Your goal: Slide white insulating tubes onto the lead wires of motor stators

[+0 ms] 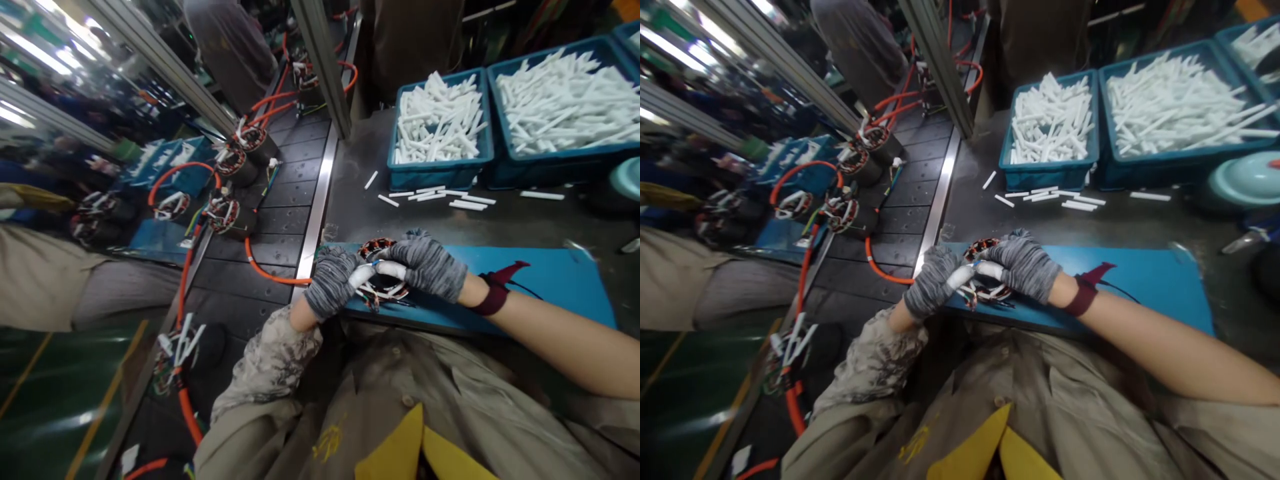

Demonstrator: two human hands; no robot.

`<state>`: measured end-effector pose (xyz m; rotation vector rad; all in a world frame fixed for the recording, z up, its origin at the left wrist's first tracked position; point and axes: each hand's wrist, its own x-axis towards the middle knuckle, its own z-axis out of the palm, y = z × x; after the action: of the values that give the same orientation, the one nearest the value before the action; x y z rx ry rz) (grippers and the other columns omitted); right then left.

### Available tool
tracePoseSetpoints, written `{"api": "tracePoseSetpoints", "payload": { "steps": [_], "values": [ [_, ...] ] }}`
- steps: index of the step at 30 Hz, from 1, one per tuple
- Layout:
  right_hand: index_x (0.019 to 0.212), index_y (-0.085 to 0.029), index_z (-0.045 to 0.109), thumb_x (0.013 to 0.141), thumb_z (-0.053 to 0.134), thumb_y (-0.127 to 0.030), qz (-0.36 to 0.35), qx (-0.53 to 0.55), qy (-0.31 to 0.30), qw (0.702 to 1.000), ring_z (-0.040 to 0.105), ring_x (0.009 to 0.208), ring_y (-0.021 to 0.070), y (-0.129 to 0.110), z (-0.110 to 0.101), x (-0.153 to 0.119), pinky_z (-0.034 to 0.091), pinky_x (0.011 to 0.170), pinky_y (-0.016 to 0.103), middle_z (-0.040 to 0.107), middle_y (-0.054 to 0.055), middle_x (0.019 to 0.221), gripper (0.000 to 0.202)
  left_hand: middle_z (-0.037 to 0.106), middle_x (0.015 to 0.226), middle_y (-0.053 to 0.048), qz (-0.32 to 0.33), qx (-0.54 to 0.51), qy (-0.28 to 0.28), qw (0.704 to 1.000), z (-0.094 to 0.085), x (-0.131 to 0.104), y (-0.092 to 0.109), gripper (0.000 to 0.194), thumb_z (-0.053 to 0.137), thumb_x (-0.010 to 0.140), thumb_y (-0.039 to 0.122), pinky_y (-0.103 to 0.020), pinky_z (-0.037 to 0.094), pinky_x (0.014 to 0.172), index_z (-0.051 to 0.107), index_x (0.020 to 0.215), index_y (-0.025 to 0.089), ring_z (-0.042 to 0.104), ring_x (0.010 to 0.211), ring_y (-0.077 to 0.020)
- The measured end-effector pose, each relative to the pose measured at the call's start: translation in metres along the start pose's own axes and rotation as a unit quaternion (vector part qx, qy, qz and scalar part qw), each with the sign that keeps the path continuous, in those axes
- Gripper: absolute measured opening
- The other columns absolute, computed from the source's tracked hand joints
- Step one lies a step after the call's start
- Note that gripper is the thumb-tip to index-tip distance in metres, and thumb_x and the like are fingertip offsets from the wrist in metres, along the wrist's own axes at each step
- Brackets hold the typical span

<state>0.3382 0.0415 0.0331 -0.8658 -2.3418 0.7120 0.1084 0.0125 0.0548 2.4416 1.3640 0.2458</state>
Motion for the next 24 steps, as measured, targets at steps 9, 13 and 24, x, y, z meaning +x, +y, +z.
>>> {"api": "tracePoseSetpoints", "payload": {
  "steps": [9, 13, 24],
  "values": [
    [0.105, -0.02, 0.078, 0.104, 0.045, -0.053, -0.013, 0.115, -0.032, 0.993, 0.064, 0.076, 0.0171, 0.009, 0.005, 0.001, 0.044, 0.073, 0.03, 0.076, 0.005, 0.09, 0.046, 0.074, 0.108, -0.005, 0.039, -0.192, 0.035, 0.98, 0.008, -0.007, -0.016, 0.036, 0.039, 0.104, 0.042, -0.042, 0.05, 0.103, 0.071, 0.109, 0.026, 0.066, 0.106, -0.0215],
    [0.105, -0.02, 0.078, 0.105, 0.041, -0.054, -0.006, 0.036, -0.008, 0.999, 0.061, 0.074, 0.0177, 0.004, 0.008, 0.001, 0.04, 0.072, 0.031, 0.075, 0.006, 0.084, 0.05, 0.074, 0.092, -0.007, 0.043, -0.067, 0.01, 0.997, 0.006, -0.002, -0.011, 0.043, 0.04, 0.103, 0.048, -0.043, 0.051, 0.097, 0.073, 0.094, 0.021, 0.066, 0.093, -0.0231],
    [0.1, -0.021, 0.08, 0.099, 0.048, -0.064, 0.0, 0.086, -0.02, 0.996, 0.063, 0.08, 0.0195, 0.033, -0.025, -0.021, 0.049, 0.074, 0.034, 0.069, 0.008, 0.091, 0.053, 0.074, 0.091, -0.009, 0.067, 0.12, -0.059, 0.989, -0.003, 0.042, 0.03, 0.051, 0.045, 0.101, 0.059, -0.043, 0.048, 0.09, 0.074, 0.097, 0.017, 0.066, 0.087, -0.0253]
  ]
}}
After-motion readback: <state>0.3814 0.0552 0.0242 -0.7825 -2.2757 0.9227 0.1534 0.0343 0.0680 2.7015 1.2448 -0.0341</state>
